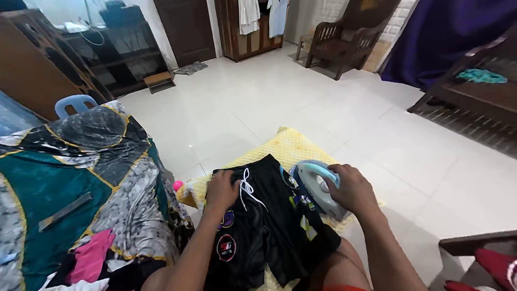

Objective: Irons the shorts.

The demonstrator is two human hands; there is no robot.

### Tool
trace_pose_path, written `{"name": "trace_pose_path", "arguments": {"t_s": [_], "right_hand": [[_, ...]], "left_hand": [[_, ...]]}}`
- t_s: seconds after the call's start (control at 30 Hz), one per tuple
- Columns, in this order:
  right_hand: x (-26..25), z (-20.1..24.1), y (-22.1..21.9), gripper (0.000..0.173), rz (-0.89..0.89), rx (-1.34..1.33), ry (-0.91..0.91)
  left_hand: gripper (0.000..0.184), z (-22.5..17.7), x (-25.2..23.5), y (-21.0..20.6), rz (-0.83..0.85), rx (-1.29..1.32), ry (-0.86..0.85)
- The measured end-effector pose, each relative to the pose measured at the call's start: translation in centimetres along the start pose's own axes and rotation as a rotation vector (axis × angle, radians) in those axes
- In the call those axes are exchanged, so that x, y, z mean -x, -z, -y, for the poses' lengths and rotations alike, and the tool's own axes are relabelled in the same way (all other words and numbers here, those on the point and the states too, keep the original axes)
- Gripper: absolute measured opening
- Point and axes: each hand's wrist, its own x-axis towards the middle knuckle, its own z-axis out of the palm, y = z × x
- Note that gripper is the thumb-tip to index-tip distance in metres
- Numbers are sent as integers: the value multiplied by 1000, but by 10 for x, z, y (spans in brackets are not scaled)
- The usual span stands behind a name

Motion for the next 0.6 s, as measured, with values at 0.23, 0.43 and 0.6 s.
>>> {"name": "trace_pose_path", "arguments": {"t_s": [0.23, 0.43, 0.6], "right_hand": [[-25, -22, -16, 65, 328, -77, -273], [-4, -65, 10, 64, 297, -423, -309], [9, -57, 1, 62, 333, -372, -236]], "left_hand": [[43, -126, -89, -84, 92, 1, -388], [42, -185, -96, -114, 361, 76, 56], [40, -189, -130, -117, 533, -46, -22]]}}
